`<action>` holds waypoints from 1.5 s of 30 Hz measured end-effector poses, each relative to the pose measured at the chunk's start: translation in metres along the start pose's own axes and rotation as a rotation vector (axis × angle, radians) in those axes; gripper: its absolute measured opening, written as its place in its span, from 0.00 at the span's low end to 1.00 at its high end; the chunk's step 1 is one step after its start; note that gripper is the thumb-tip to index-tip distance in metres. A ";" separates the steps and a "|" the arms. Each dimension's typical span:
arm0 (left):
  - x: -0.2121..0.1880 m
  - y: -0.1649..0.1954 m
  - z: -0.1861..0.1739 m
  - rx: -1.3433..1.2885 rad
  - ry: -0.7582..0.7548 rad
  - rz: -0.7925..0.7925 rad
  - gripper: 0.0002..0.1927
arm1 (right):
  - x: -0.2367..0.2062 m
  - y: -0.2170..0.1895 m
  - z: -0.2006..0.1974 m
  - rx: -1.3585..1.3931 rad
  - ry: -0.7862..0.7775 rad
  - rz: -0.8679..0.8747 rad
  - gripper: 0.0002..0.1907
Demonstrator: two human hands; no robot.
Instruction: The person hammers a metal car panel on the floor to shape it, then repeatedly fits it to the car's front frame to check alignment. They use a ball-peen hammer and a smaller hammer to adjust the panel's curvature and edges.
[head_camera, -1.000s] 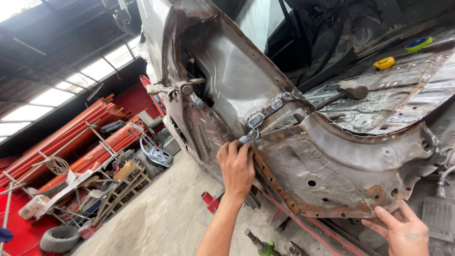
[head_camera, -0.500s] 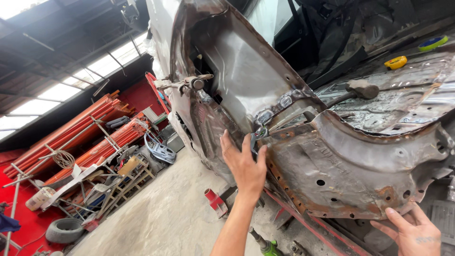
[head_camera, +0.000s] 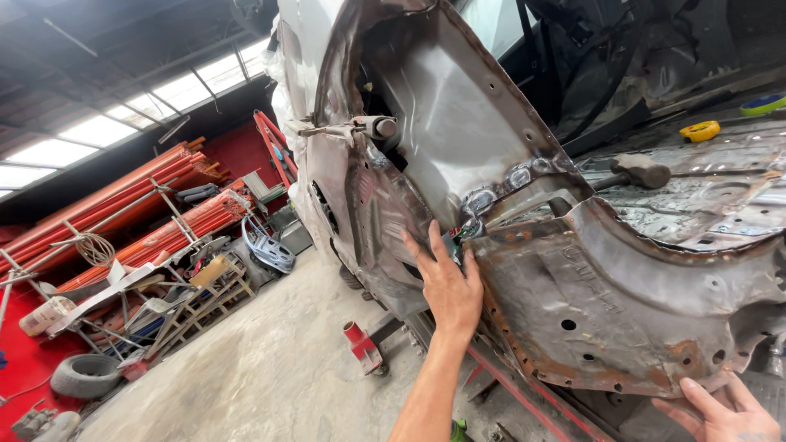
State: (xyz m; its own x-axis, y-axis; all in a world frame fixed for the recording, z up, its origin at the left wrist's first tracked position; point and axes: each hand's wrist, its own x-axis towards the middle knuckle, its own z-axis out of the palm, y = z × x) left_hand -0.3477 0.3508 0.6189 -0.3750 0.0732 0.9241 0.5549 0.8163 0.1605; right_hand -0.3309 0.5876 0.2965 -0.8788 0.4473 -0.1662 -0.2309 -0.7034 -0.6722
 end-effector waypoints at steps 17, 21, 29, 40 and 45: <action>-0.002 0.005 0.013 -0.005 0.003 -0.198 0.43 | 0.021 0.029 -0.029 0.067 -0.104 -0.188 0.03; -0.005 0.004 0.016 0.047 -0.006 -0.138 0.39 | -0.002 0.021 -0.015 0.012 0.013 -0.219 0.04; -0.012 0.002 0.022 0.070 0.013 -0.090 0.38 | -0.030 -0.002 -0.005 0.059 -0.051 -0.171 0.13; -0.012 0.003 0.023 0.096 -0.026 -0.083 0.40 | -0.043 -0.022 0.002 0.025 -0.030 -0.107 0.13; -0.014 0.004 0.024 0.114 -0.012 -0.051 0.40 | -0.050 -0.031 0.006 -0.007 0.012 -0.090 0.16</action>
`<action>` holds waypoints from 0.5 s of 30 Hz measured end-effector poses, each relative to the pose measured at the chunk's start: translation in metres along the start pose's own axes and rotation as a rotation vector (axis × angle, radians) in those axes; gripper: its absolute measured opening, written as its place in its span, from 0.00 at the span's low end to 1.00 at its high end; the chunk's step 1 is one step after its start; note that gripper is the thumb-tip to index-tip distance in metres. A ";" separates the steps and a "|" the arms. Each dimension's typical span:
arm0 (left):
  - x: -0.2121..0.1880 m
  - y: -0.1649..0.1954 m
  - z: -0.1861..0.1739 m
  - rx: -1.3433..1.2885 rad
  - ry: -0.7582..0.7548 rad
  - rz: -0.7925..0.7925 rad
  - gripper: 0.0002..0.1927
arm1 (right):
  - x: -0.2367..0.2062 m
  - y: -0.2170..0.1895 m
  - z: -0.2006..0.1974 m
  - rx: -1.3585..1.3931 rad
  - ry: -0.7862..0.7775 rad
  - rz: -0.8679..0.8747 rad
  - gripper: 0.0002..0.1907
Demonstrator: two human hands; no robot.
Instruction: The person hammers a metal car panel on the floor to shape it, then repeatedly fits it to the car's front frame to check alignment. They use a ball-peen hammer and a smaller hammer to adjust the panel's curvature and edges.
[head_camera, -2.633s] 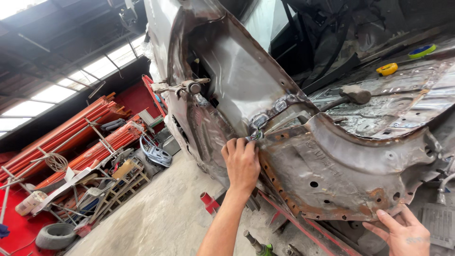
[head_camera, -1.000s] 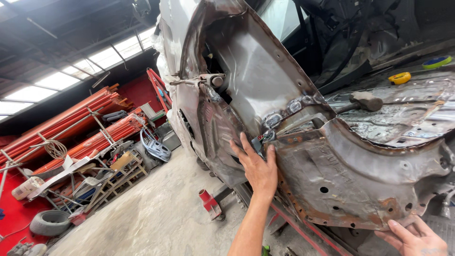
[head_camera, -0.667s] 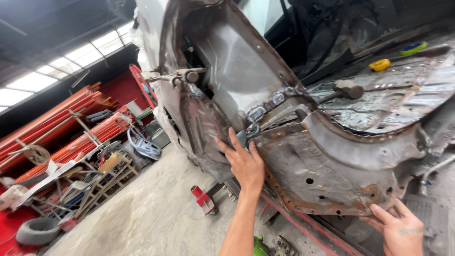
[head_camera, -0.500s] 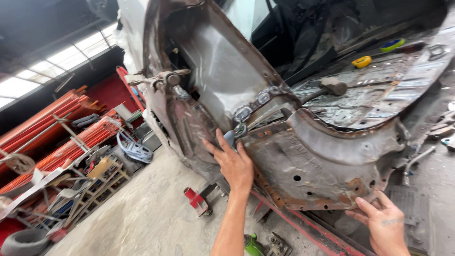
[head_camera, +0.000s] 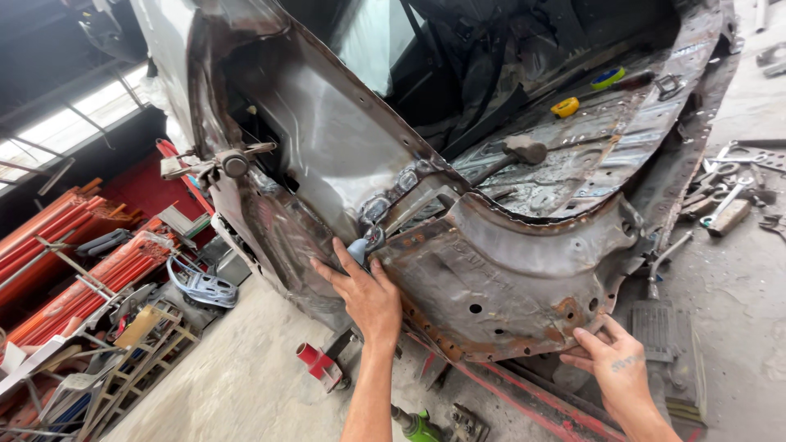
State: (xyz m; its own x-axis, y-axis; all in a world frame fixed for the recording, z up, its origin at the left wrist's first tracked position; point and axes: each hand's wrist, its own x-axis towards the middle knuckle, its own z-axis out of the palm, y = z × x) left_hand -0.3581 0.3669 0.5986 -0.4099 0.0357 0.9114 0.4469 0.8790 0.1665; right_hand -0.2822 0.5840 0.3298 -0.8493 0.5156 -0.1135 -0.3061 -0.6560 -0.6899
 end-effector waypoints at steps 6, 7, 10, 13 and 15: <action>0.002 0.001 -0.002 -0.001 -0.062 -0.059 0.39 | 0.002 0.001 -0.002 -0.006 0.009 0.040 0.15; 0.002 0.001 -0.003 0.000 -0.049 -0.050 0.39 | 0.003 0.002 -0.002 -0.006 0.012 0.043 0.15; 0.002 0.003 -0.004 -0.005 -0.022 -0.027 0.39 | 0.007 0.005 -0.003 -0.001 -0.009 0.026 0.14; 0.002 0.004 -0.005 -0.008 -0.021 -0.019 0.39 | 0.011 0.008 -0.005 -0.030 -0.003 0.042 0.14; 0.002 0.004 -0.006 -0.011 -0.028 -0.023 0.39 | 0.012 0.008 -0.006 -0.044 0.000 0.057 0.14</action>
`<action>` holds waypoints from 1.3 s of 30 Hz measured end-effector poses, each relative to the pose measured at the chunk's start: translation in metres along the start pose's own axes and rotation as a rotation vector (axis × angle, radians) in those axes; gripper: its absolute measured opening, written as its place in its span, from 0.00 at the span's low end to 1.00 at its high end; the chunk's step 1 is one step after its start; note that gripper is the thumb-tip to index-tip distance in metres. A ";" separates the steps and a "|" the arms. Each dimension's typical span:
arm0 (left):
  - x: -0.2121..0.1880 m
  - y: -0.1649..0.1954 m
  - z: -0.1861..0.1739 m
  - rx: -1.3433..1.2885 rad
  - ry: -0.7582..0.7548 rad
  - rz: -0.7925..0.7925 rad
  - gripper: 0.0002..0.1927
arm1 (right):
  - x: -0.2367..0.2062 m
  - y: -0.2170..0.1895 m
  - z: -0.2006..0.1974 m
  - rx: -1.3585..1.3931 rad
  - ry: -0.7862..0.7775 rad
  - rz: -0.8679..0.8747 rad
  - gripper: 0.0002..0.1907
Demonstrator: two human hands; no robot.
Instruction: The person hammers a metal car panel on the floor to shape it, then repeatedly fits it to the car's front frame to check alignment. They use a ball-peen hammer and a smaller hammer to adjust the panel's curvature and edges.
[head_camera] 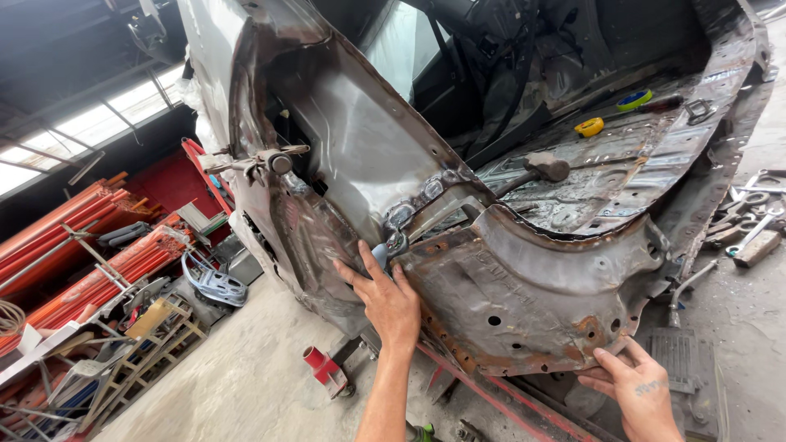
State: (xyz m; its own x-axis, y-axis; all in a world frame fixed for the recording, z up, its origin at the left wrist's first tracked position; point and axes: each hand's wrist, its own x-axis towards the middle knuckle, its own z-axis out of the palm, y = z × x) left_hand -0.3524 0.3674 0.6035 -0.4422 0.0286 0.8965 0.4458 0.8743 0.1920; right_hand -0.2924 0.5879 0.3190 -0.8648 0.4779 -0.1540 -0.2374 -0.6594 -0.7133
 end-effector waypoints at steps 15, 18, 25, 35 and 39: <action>-0.001 -0.006 0.000 0.002 -0.013 -0.001 0.39 | -0.007 -0.003 0.002 0.029 -0.044 -0.039 0.12; -0.002 -0.006 0.000 0.000 -0.010 0.011 0.38 | -0.010 -0.005 0.002 0.042 -0.037 -0.039 0.14; -0.002 -0.008 0.001 0.001 -0.019 0.005 0.38 | -0.010 -0.003 0.001 0.059 -0.051 -0.049 0.17; -0.001 -0.009 -0.001 -0.006 -0.037 -0.027 0.38 | 0.001 0.003 0.002 0.086 0.001 -0.004 0.18; 0.000 -0.009 -0.001 -0.014 -0.029 -0.025 0.39 | 0.001 0.003 0.003 0.099 0.000 -0.007 0.18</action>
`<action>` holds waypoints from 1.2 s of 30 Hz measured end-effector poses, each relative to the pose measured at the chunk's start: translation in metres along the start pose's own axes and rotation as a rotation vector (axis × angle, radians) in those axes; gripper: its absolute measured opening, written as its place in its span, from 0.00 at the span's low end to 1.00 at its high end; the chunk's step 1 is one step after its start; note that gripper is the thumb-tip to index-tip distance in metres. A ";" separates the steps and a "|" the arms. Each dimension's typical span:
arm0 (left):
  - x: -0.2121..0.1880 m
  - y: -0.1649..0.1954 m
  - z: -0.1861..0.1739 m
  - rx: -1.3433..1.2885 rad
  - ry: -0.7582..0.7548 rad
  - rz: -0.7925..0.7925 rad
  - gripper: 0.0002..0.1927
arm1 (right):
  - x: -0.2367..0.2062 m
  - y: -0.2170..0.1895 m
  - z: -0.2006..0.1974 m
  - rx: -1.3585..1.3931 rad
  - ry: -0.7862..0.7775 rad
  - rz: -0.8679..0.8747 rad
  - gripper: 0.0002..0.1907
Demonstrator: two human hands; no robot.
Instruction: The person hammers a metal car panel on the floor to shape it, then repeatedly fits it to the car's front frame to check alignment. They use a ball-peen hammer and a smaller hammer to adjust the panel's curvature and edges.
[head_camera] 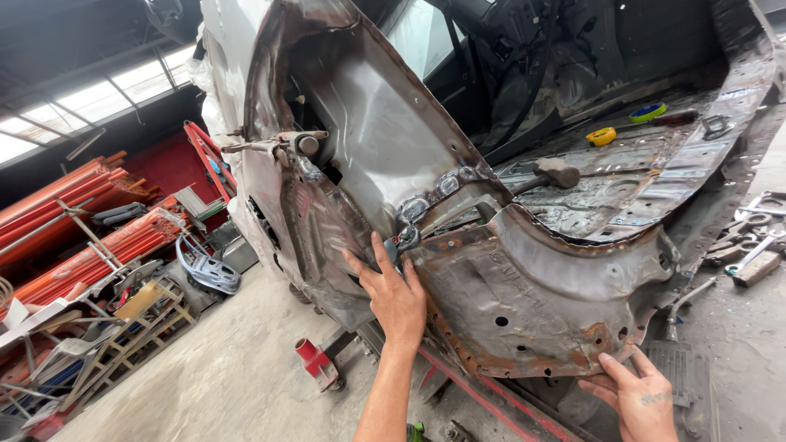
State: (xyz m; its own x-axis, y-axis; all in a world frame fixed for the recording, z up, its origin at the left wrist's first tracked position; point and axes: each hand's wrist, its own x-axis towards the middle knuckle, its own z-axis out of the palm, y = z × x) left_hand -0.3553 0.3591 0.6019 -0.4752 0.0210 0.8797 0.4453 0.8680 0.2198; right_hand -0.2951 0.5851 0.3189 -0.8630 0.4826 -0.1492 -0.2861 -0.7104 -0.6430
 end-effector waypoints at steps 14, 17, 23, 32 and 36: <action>-0.001 0.001 0.001 0.015 0.008 0.006 0.37 | -0.007 -0.007 0.006 0.018 0.034 0.026 0.18; -0.001 -0.001 0.001 0.010 0.026 0.030 0.38 | -0.006 -0.004 0.004 0.037 -0.001 0.006 0.18; -0.001 -0.004 0.002 -0.016 0.038 0.029 0.39 | 0.001 0.006 -0.001 0.003 0.008 -0.016 0.17; 0.000 -0.004 0.001 -0.021 0.062 0.042 0.40 | 0.005 0.007 -0.001 0.018 0.003 -0.013 0.20; -0.003 -0.006 0.001 -0.019 0.061 0.059 0.39 | -0.004 0.004 0.001 0.051 -0.048 -0.047 0.19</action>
State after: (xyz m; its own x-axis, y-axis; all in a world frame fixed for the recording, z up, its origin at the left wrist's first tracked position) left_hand -0.3578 0.3542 0.5978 -0.4007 0.0406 0.9153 0.4853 0.8568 0.1745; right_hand -0.2930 0.5796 0.3174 -0.8666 0.4920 -0.0831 -0.3465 -0.7133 -0.6093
